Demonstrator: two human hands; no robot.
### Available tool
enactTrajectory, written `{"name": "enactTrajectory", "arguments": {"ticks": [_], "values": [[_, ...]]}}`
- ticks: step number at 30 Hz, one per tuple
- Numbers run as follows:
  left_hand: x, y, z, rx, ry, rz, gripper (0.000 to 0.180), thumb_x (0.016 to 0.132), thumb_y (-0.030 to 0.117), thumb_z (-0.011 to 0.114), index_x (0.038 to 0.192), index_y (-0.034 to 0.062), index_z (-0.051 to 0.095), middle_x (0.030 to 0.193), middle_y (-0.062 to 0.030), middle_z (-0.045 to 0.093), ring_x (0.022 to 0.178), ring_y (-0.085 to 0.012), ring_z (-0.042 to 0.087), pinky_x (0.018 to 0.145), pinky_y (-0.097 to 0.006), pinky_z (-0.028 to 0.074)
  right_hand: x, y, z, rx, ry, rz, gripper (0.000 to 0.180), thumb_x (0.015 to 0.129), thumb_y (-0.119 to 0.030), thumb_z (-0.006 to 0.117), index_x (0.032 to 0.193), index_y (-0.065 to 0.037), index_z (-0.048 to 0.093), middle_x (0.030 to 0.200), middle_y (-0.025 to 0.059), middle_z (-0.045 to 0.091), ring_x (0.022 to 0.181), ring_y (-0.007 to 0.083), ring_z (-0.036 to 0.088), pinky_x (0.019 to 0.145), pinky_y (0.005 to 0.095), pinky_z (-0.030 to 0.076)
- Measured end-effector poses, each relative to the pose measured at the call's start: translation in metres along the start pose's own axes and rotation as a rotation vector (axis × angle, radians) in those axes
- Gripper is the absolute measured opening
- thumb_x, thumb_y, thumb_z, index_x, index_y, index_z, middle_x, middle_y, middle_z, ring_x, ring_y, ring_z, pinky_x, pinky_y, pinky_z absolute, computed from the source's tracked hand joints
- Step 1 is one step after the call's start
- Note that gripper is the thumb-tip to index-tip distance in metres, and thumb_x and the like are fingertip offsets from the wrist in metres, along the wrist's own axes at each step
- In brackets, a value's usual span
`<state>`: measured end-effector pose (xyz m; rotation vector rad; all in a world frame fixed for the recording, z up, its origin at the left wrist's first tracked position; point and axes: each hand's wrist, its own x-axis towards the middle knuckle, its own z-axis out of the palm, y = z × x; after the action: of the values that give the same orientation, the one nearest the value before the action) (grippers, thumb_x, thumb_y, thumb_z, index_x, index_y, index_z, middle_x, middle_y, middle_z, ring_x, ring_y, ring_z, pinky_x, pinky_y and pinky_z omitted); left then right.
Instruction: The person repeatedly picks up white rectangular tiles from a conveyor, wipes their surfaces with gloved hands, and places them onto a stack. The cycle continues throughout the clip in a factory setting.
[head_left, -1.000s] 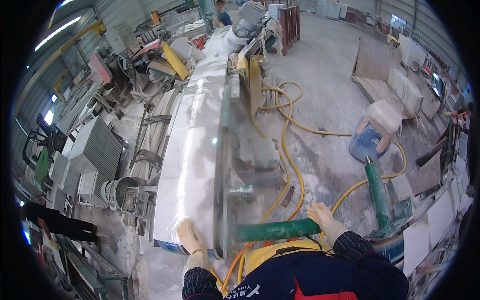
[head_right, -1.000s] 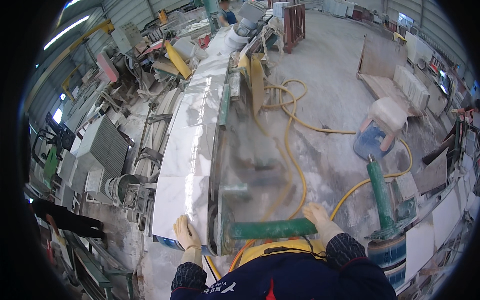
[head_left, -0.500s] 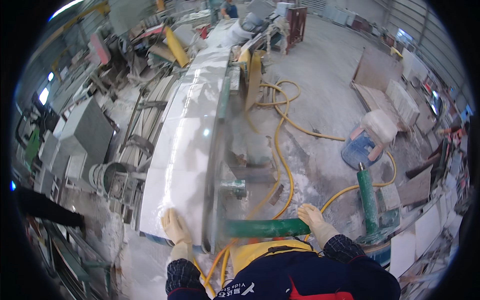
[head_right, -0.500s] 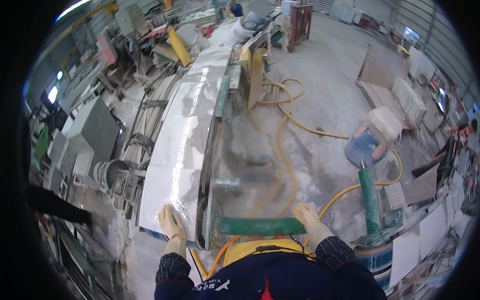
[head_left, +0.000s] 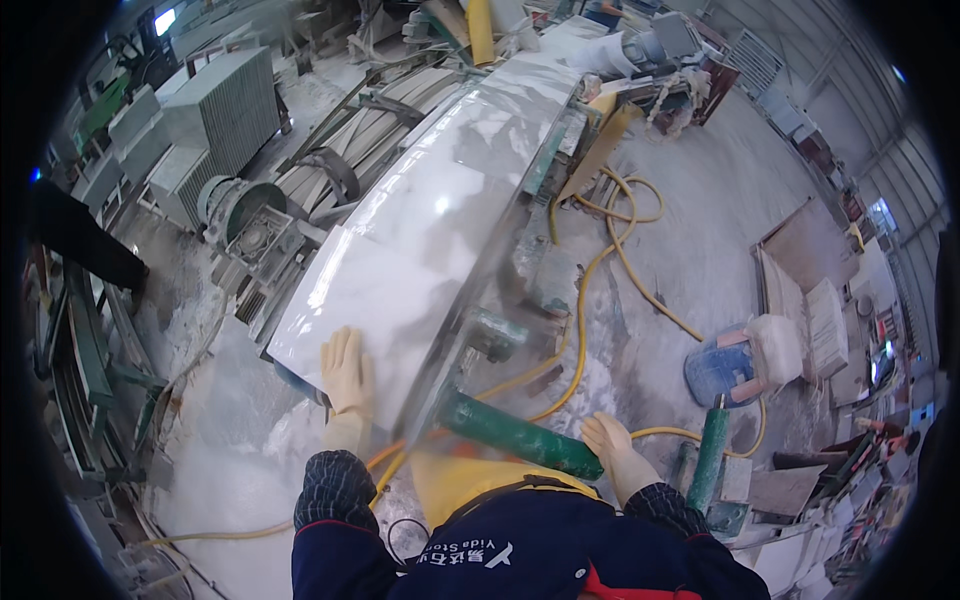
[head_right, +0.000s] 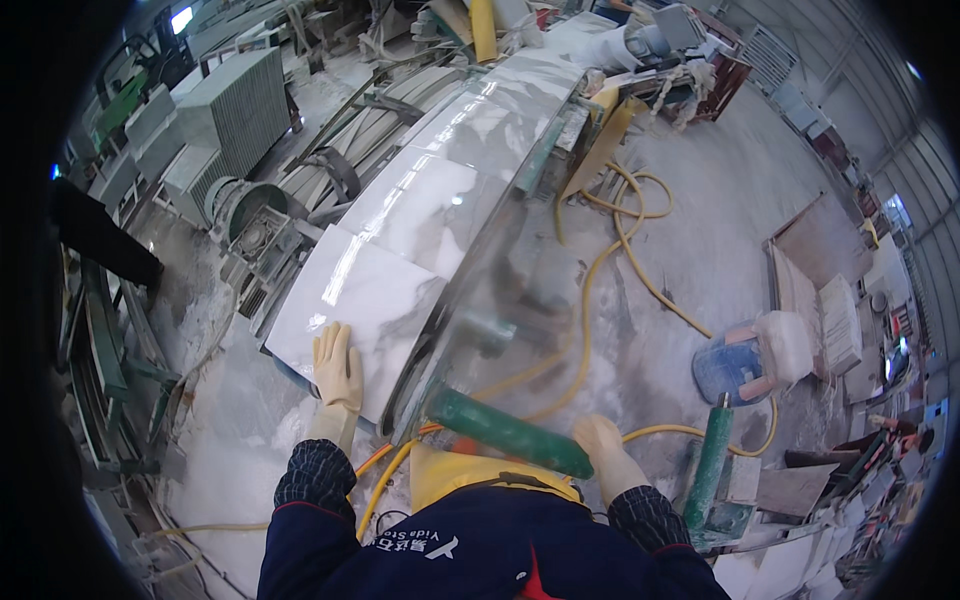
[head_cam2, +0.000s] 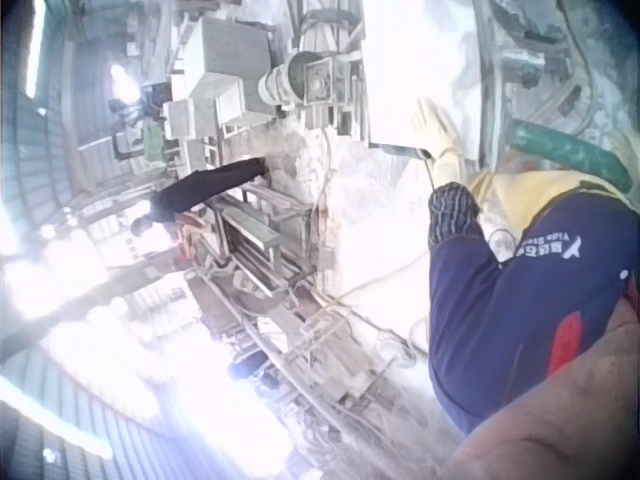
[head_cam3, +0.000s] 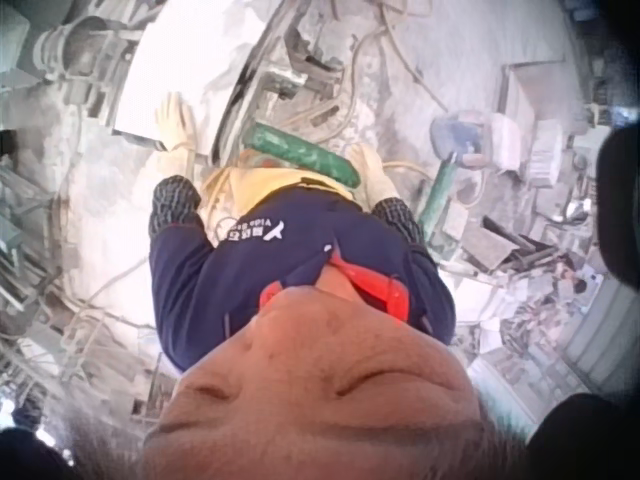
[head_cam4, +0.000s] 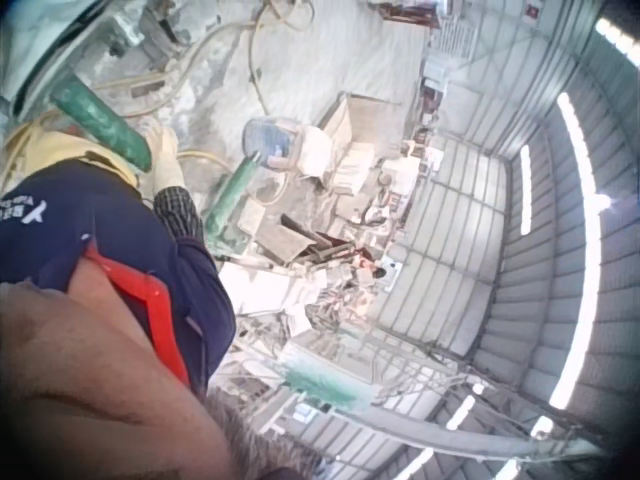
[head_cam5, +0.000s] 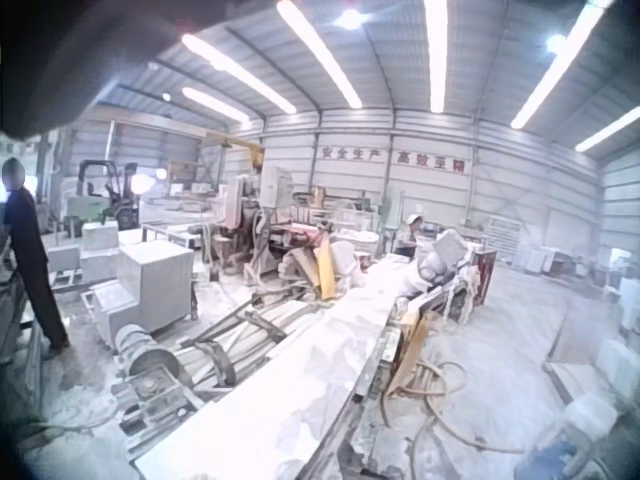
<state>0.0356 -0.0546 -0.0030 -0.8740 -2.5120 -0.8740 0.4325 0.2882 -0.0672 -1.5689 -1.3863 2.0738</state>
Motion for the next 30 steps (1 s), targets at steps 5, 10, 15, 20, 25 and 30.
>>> {"name": "enactTrajectory", "arguments": {"ticks": [5,10,15,20,25,30], "values": [[-0.003,0.000,-0.002,-0.048,0.056,-0.009,0.039,0.091,0.015,0.057,0.127,0.0007,0.061,0.134,-0.0220,0.059,0.128,-0.0433,0.051,0.113,-0.055,0.033,0.000,-0.081,0.105,0.242,-0.287,0.045,0.053,0.098,-0.031,0.065,0.143,-0.007,0.048,0.142,0.0191,0.055,0.128,0.0336,0.056,0.107,0.0460,0.047],[-0.006,-0.002,-0.005,-0.074,0.094,-0.012,0.037,0.090,0.014,0.058,0.125,0.0014,0.063,0.131,-0.0220,0.061,0.127,-0.0432,0.053,0.113,-0.054,0.034,-0.004,-0.152,0.228,0.197,-0.523,-0.121,0.050,0.098,-0.023,0.066,0.142,-0.007,0.049,0.137,0.0163,0.059,0.120,0.0304,0.061,0.103,0.0450,0.051],[-0.011,-0.004,-0.006,-0.101,0.097,-0.057,0.038,0.091,0.012,0.058,0.127,0.0014,0.063,0.134,-0.0223,0.060,0.129,-0.0420,0.052,0.116,-0.054,0.032,0.017,-0.172,0.302,0.188,-0.595,-0.119,0.041,0.098,-0.025,0.065,0.134,-0.009,0.054,0.121,0.0098,0.063,0.103,0.0228,0.064,0.089,0.0371,0.054],[-0.013,-0.004,-0.010,-0.146,0.120,-0.070,0.037,0.092,0.012,0.058,0.127,0.0010,0.063,0.134,-0.0220,0.061,0.130,-0.0414,0.052,0.117,-0.053,0.032,0.035,-0.154,0.331,0.235,-0.519,0.061,0.041,0.093,-0.026,0.072,0.127,-0.012,0.056,0.114,0.0059,0.063,0.098,0.0206,0.062,0.085,0.0386,0.052],[-0.015,-0.005,-0.016,-0.228,0.171,-0.057,0.039,0.087,0.012,0.061,0.124,0.0010,0.062,0.127,-0.0236,0.062,0.123,-0.0445,0.054,0.113,-0.054,0.034,0.020,-0.147,0.344,0.059,-0.656,0.202,0.052,0.093,-0.026,0.072,0.138,-0.007,0.052,0.131,0.0112,0.061,0.120,0.0299,0.061,0.102,0.0472,0.049],[-0.043,-0.014,0.016,-0.053,0.466,-0.443,0.044,0.094,0.018,0.060,0.132,-0.0039,0.057,0.131,-0.0265,0.060,0.125,-0.0449,0.053,0.113,-0.053,0.035,-0.018,-0.159,0.349,-0.096,-0.649,-0.041,0.035,0.095,-0.016,0.070,0.126,-0.002,0.060,0.125,0.0110,0.066,0.109,0.0249,0.066,0.094,0.0454,0.054]]}}
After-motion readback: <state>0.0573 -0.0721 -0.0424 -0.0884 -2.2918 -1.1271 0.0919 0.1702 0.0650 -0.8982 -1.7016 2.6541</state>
